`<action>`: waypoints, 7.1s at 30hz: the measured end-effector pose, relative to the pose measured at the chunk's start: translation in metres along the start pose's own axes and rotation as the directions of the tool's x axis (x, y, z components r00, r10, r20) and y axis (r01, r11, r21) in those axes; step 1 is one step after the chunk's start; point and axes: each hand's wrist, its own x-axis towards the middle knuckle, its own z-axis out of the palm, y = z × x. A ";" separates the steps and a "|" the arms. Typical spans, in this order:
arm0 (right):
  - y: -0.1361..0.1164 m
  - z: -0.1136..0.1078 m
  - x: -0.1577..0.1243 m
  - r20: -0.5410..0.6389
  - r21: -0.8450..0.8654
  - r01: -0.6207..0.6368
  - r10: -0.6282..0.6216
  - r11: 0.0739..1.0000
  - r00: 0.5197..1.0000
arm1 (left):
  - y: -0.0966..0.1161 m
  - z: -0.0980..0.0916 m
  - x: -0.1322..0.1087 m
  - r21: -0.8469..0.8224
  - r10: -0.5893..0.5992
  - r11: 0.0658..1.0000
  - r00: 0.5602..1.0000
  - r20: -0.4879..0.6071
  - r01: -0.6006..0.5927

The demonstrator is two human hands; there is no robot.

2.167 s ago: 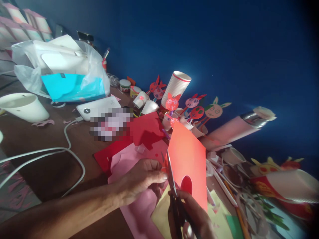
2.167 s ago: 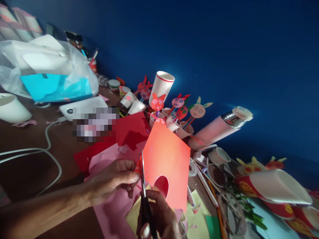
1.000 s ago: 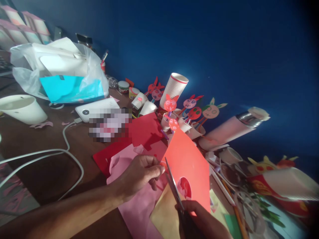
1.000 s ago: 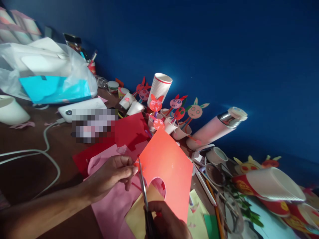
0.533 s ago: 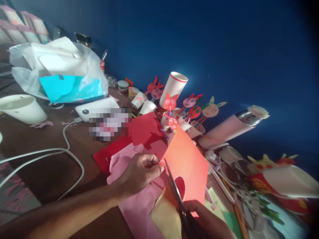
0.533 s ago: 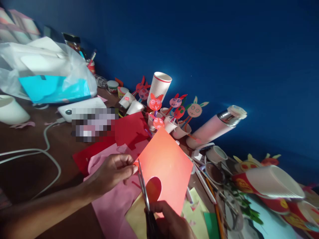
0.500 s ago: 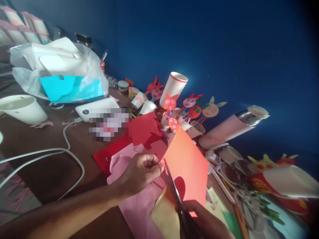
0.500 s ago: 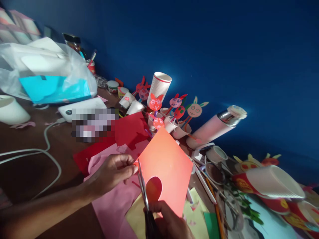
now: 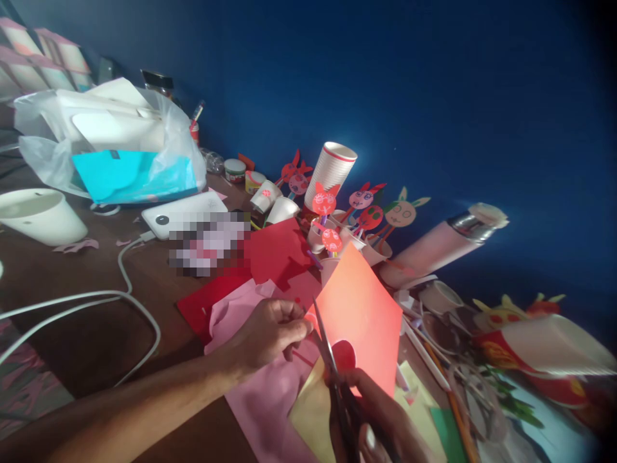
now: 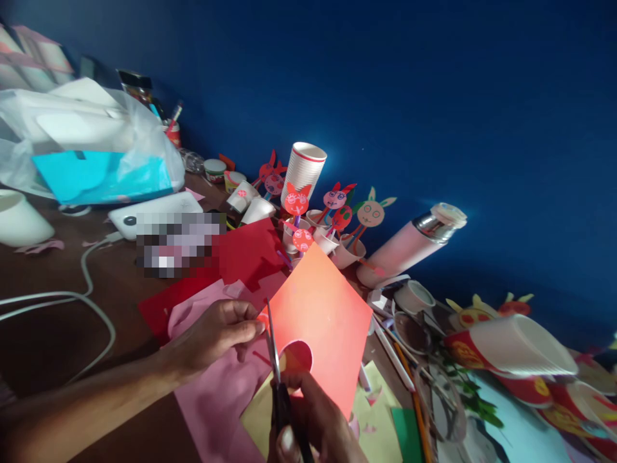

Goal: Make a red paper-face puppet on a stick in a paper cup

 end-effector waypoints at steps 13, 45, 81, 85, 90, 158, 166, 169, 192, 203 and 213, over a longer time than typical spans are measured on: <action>0.012 0.002 0.015 0.045 -0.051 0.272 -0.270 0.961 0.962 | 0.002 -0.003 -0.002 -0.223 -0.116 0.964 0.985 0.123 0.142; 0.010 0.003 0.013 0.016 -0.062 0.201 -0.200 0.978 0.980 | -0.001 -0.003 -0.002 -0.250 -0.113 0.956 0.980 0.166 0.153; 0.013 0.004 0.015 -0.028 -0.047 0.177 -0.178 0.983 0.984 | 0.003 -0.008 -0.001 -0.213 -0.114 0.964 0.972 0.204 0.158; 0.012 0.004 0.012 -0.058 -0.041 0.185 -0.187 0.982 0.981 | 0.005 -0.008 -0.001 -0.220 -0.141 0.958 0.969 0.204 0.185; 0.011 0.003 0.012 -0.062 0.014 0.152 -0.151 0.988 0.987 | 0.005 -0.008 -0.001 -0.218 -0.138 0.958 0.967 0.213 0.185; -0.006 0.015 0.005 -0.100 -0.112 0.078 -0.090 0.991 0.991 | 0.020 -0.009 -0.007 -0.027 -0.075 0.997 0.994 0.084 0.077; 0.004 0.012 0.005 -0.173 -0.127 0.093 -0.114 0.988 0.978 | 0.019 -0.010 -0.005 -0.086 -0.069 0.993 0.991 0.112 0.079; 0.003 0.013 0.005 -0.164 -0.103 0.103 -0.119 0.989 0.979 | 0.020 -0.012 -0.004 -0.091 -0.076 0.992 0.990 0.123 0.087; 0.000 0.022 0.005 -0.190 -0.063 0.080 -0.090 0.995 0.978 | 0.019 -0.015 -0.005 -0.107 -0.066 0.990 0.979 0.192 0.087; 0.007 0.027 0.007 -0.170 -0.119 0.145 -0.164 0.982 0.972 | 0.017 -0.005 -0.010 -0.151 -0.006 0.988 0.999 0.046 0.013; 0.003 0.029 0.008 -0.181 -0.060 0.119 -0.128 0.991 0.975 | 0.022 -0.014 -0.008 0.035 -0.040 0.999 0.995 0.089 0.037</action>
